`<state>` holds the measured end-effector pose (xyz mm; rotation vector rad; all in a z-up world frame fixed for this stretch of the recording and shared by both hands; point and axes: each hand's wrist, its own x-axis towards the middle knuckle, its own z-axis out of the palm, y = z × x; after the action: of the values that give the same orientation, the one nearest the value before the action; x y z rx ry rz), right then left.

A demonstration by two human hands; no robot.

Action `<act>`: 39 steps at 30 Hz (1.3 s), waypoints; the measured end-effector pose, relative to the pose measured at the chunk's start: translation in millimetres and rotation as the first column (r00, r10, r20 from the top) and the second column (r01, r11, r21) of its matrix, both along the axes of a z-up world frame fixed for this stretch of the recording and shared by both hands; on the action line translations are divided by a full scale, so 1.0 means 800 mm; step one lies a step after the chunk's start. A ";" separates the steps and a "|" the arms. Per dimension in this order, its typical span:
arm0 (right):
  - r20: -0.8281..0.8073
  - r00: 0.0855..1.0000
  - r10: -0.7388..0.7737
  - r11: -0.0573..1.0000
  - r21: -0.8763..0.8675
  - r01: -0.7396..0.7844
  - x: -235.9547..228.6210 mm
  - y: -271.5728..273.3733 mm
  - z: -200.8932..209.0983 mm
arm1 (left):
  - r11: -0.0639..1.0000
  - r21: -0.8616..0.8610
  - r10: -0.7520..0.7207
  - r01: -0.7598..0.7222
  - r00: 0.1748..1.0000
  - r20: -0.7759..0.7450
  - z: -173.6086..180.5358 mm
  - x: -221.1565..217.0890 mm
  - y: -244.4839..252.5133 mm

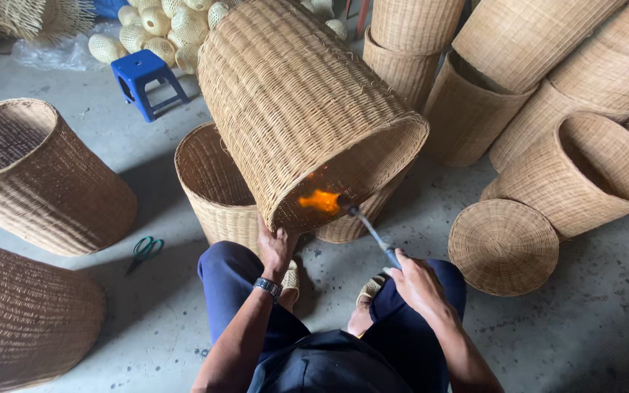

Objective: The person uses a blowtorch to singe the inner and outer surfaces of woven bamboo baskets while sitting on the floor among many similar items.

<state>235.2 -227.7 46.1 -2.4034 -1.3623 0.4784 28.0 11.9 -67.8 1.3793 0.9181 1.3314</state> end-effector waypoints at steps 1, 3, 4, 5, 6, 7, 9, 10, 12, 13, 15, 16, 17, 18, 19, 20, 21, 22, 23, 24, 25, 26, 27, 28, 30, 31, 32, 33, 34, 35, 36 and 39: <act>0.064 0.997 0.035 0.991 0.128 -0.043 0.000 -0.004 0.002 | 1.000 -0.002 0.002 -0.002 1.000 -0.002 -0.004 0.000 0.002; 0.131 0.990 0.060 0.964 0.249 -0.091 -0.004 -0.011 0.007 | 0.998 -0.033 -0.037 0.045 0.976 0.213 -0.016 -0.001 0.004; 0.030 0.998 0.062 0.990 0.125 -0.065 -0.007 -0.018 0.012 | 0.998 -0.036 -0.037 0.046 0.977 0.211 -0.024 -0.002 0.006; -0.068 0.996 0.049 0.999 -0.002 -0.049 -0.007 -0.022 0.016 | 0.999 -0.006 -0.044 0.047 0.967 0.250 -0.032 -0.002 0.010; -0.068 0.997 0.046 0.999 -0.003 -0.046 -0.009 -0.022 0.018 | 0.999 0.023 -0.051 0.047 0.956 0.288 -0.042 -0.002 0.015; -0.049 0.999 -0.016 1.000 -0.010 0.015 -0.011 -0.022 0.017 | 0.999 0.021 -0.051 0.047 0.956 0.289 -0.053 -0.003 0.020; -0.029 0.997 -0.076 0.997 -0.019 0.075 -0.013 -0.022 0.012 | 0.998 0.030 -0.054 0.047 0.944 0.325 -0.076 -0.007 0.027; 0.086 0.996 -0.020 0.991 0.136 0.008 -0.011 -0.022 0.012 | 0.999 0.026 -0.051 0.045 0.944 0.325 -0.086 -0.009 0.030; 0.209 0.978 0.017 0.957 0.278 -0.076 -0.012 -0.021 0.016 | 0.992 -0.054 -0.076 0.111 0.893 0.444 -0.091 -0.008 0.034; 0.047 0.999 -0.004 0.996 0.094 0.000 -0.018 -0.022 0.019 | 0.992 -0.052 -0.079 0.114 0.892 0.445 -0.088 -0.008 0.033; -0.107 0.992 -0.064 0.993 -0.102 0.053 -0.029 -0.017 0.023 | 1.000 0.010 0.014 -0.017 0.980 0.201 -0.080 -0.011 0.026; -0.126 0.990 0.068 0.996 0.070 -0.060 -0.035 -0.012 0.021 | 1.000 0.010 0.011 -0.013 0.979 0.202 -0.078 -0.011 0.025; -0.122 0.972 0.202 0.956 0.240 -0.169 -0.037 -0.010 0.019 | 0.999 0.041 0.013 -0.023 0.973 0.232 -0.082 -0.012 0.024; -0.121 0.972 0.203 0.956 0.238 -0.170 -0.035 -0.007 0.018 | 0.997 0.071 0.013 -0.033 0.965 0.261 -0.090 -0.015 0.025; -0.091 0.988 0.127 0.979 0.174 -0.109 -0.031 0.000 0.017 | 0.997 0.072 0.016 -0.036 0.965 0.262 -0.101 -0.019 0.031; -0.056 0.997 0.051 0.993 0.112 -0.044 -0.029 0.005 0.017 | 0.998 0.006 0.066 -0.068 0.985 0.158 -0.113 -0.024 0.038; -0.053 0.997 0.058 0.992 0.112 -0.051 -0.025 0.005 0.019 | 0.993 -0.056 0.111 -0.108 0.993 0.049 -0.119 -0.032 0.045; 0.051 0.990 0.129 0.939 0.313 -0.139 -0.021 0.002 0.024 | 0.992 -0.056 0.118 -0.115 0.992 0.052 -0.126 -0.045 0.052; 0.167 0.971 0.171 0.838 0.494 -0.232 -0.019 0.004 0.032 | 0.996 -0.084 0.054 -0.039 0.980 0.191 -0.127 -0.058 0.062; 0.170 0.970 0.172 0.835 0.497 -0.236 -0.020 0.007 0.041 | 0.994 -0.101 -0.006 0.042 0.945 0.328 -0.123 -0.063 0.068; 0.015 0.997 0.081 0.969 0.232 -0.082 -0.022 0.005 0.051 | 0.994 -0.100 -0.006 0.041 0.944 0.329 -0.108 -0.070 0.066; -0.105 0.993 -0.060 0.996 -0.073 0.052 -0.027 0.007 0.059 | 0.997 -0.063 -0.023 0.044 0.952 0.304 -0.086 -0.085 0.065; -0.105 0.993 -0.058 0.996 -0.073 0.051 -0.034 0.011 0.062 | 0.999 -0.027 -0.038 0.047 0.960 0.277 -0.059 -0.096 0.062; -0.107 0.992 0.067 0.997 0.035 -0.063 -0.039 0.015 0.063 | 0.999 -0.027 -0.036 0.046 0.960 0.277 -0.032 -0.098 0.059; -0.104 0.975 0.197 0.974 0.131 -0.183 -0.051 0.030 0.050 | 0.992 -0.118 -0.022 0.043 0.985 0.171 0.005 -0.105 0.042; -0.031 0.977 0.210 0.961 0.189 -0.201 -0.056 0.046 0.040 | 0.992 -0.119 -0.019 0.039 0.985 0.169 0.018 -0.107 0.035; 0.043 0.975 0.218 0.944 0.244 -0.222 -0.058 0.054 0.032 | 0.997 -0.072 0.029 -0.021 0.992 0.121 0.026 -0.107 0.029; 0.043 0.975 0.220 0.943 0.246 -0.223 -0.055 0.058 0.026 | 0.997 -0.018 0.078 -0.077 0.994 0.077 0.032 -0.108 0.028; -0.013 0.975 0.223 0.951 0.223 -0.214 -0.050 0.062 0.022 | 0.997 -0.016 0.080 -0.079 0.994 0.076 0.036 -0.110 0.028; -0.070 0.972 0.226 0.958 0.197 -0.208 -0.047 0.065 0.017 | 0.998 0.008 0.068 -0.070 0.993 0.097 0.037 -0.114 0.026; -0.071 0.971 0.229 0.957 0.197 -0.211 -0.046 0.067 0.011 | 0.998 0.031 0.057 -0.061 0.992 0.117 0.037 -0.117 0.026; 0.130 0.970 0.207 0.929 0.285 -0.236 -0.032 0.058 0.009 | 0.999 -0.037 -0.023 0.039 0.930 0.367 0.044 -0.127 0.027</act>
<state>209.8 -181.1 53.1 -2.0632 -1.6304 0.1919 -73.5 33.6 -32.4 1.0570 0.6638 1.4732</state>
